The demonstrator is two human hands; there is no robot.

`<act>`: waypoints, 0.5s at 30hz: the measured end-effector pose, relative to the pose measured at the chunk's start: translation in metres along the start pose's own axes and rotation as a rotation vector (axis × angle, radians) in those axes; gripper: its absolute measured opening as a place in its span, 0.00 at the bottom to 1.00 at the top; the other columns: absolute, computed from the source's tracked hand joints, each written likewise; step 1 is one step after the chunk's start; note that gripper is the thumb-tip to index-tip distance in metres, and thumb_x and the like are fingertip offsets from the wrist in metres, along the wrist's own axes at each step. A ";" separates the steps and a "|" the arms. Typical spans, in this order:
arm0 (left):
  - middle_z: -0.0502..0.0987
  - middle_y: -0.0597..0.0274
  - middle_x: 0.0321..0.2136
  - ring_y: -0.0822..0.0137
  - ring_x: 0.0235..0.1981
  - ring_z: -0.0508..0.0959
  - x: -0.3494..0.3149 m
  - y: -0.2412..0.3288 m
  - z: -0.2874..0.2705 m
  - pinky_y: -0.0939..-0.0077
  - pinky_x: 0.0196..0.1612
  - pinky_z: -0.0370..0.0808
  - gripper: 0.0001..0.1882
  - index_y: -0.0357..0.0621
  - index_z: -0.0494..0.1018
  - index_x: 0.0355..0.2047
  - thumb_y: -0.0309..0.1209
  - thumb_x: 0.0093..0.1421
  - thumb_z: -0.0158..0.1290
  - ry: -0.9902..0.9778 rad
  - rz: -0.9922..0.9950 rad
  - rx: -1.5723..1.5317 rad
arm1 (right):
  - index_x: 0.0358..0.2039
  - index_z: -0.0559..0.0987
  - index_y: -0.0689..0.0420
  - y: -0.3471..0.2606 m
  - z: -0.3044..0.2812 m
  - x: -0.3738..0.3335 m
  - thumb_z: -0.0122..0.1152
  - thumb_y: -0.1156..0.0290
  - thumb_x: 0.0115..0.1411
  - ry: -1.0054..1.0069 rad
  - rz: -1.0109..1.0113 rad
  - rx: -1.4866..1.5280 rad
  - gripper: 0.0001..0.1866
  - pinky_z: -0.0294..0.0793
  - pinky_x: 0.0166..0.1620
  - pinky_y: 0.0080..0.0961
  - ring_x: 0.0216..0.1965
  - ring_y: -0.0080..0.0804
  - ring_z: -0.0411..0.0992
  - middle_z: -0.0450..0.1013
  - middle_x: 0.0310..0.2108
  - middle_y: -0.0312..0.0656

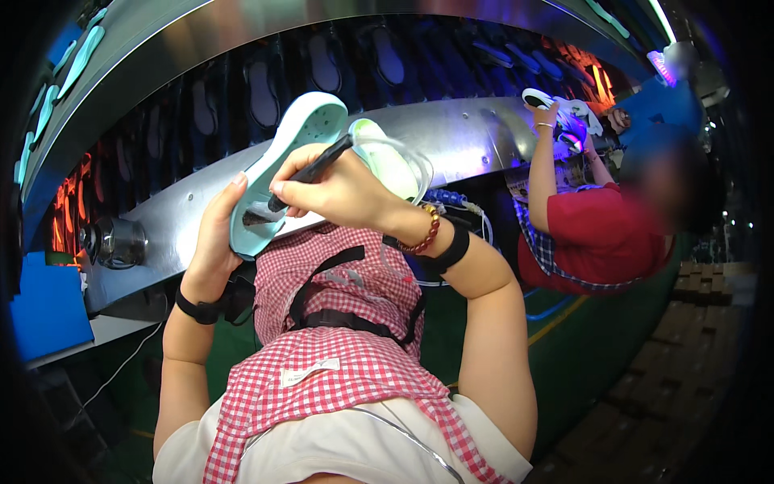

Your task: Applying glue to shoe soles with a brush in a factory setting.

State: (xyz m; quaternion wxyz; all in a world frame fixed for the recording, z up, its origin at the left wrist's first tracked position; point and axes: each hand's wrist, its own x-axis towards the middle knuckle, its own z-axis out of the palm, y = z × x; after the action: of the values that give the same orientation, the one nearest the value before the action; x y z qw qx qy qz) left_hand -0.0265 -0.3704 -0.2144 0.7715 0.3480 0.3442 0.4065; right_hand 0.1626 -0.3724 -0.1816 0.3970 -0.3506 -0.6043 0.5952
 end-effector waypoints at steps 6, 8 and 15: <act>0.74 0.56 0.30 0.71 0.30 0.75 0.009 -0.010 -0.006 0.80 0.32 0.72 0.20 0.34 0.68 0.39 0.42 0.60 0.41 0.051 0.094 0.181 | 0.26 0.75 0.66 0.001 0.007 0.005 0.55 0.75 0.52 0.047 -0.087 -0.130 0.06 0.72 0.25 0.15 0.21 0.21 0.72 0.72 0.20 0.39; 0.73 0.58 0.30 0.73 0.29 0.74 0.009 -0.012 -0.007 0.83 0.30 0.71 0.19 0.35 0.68 0.39 0.40 0.60 0.41 0.072 0.097 0.261 | 0.26 0.75 0.66 0.002 0.006 0.008 0.55 0.75 0.52 0.080 -0.030 -0.183 0.06 0.72 0.25 0.15 0.21 0.21 0.72 0.72 0.20 0.39; 0.73 0.59 0.34 0.73 0.33 0.73 0.006 -0.012 -0.011 0.81 0.34 0.70 0.19 0.34 0.67 0.45 0.37 0.60 0.40 0.144 0.094 0.246 | 0.26 0.75 0.64 0.014 -0.003 0.011 0.55 0.74 0.51 0.182 -0.199 -0.452 0.06 0.67 0.25 0.16 0.21 0.19 0.69 0.71 0.18 0.38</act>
State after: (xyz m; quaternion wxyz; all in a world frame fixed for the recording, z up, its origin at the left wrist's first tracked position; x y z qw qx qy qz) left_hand -0.0286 -0.3678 -0.2315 0.6765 0.4256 0.4291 0.4209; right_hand 0.1603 -0.3609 -0.1954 0.4178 -0.4213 -0.7153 0.3691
